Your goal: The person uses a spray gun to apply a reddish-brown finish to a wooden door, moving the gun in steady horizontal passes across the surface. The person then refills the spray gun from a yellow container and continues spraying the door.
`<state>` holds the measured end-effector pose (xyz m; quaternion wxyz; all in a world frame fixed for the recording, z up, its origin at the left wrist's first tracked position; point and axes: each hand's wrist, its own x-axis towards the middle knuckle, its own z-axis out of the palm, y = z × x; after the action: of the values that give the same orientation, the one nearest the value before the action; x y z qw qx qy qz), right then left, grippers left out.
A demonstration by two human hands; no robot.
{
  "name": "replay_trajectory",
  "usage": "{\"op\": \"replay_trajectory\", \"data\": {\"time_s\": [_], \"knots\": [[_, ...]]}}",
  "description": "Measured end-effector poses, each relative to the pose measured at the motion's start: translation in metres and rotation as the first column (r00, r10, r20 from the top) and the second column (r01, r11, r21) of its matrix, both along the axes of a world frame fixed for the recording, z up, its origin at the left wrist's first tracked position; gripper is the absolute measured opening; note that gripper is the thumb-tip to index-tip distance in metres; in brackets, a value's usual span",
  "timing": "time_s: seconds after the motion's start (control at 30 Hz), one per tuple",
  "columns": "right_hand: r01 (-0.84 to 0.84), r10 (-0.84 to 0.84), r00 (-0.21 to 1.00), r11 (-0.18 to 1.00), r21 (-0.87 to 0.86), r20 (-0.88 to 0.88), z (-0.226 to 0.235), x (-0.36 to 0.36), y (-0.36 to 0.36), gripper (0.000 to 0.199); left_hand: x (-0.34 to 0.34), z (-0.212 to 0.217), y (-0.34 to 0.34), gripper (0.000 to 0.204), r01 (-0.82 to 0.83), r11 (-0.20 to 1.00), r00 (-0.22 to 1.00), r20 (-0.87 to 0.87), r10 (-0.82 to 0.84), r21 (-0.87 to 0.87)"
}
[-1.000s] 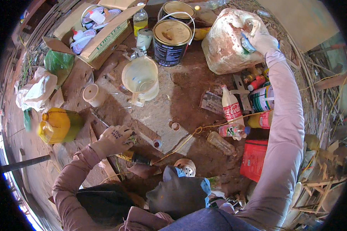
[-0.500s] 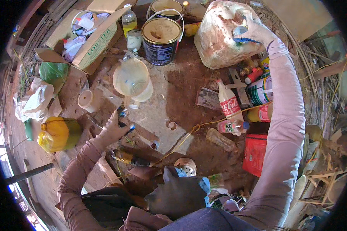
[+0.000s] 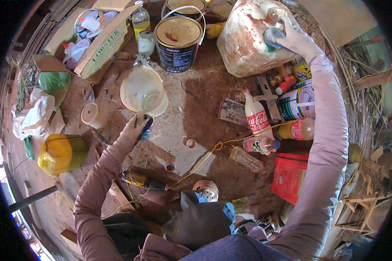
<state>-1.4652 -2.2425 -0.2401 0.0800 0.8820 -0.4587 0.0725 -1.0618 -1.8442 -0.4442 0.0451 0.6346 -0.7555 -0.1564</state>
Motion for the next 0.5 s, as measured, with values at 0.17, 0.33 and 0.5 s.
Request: {"op": "replay_trajectory", "data": {"time_s": [0.17, 0.33, 0.5], "knots": [[0.122, -0.109, 0.976, 0.991, 0.061, -0.186, 0.003, 0.016, -0.002, 0.080, -0.039, 0.029, -0.028, 0.044, -0.386, 0.645, 0.251, -0.598, 0.761, 0.659], [-0.533, 0.521, 0.844, 0.784, -0.319, -0.129, 0.012, 0.001, -0.021, 0.064, -0.036, 0.057, -0.024, 0.043, -0.450, 0.717, 0.186, -0.729, 0.659, 0.533], [-0.652, -0.470, 0.125, 0.625, 0.429, 0.874, 0.021, 0.014, -0.055, 0.007, -0.059, 0.088, -0.034, 0.036, -0.396, 0.839, 0.458, -0.712, 0.532, 0.373]]}}
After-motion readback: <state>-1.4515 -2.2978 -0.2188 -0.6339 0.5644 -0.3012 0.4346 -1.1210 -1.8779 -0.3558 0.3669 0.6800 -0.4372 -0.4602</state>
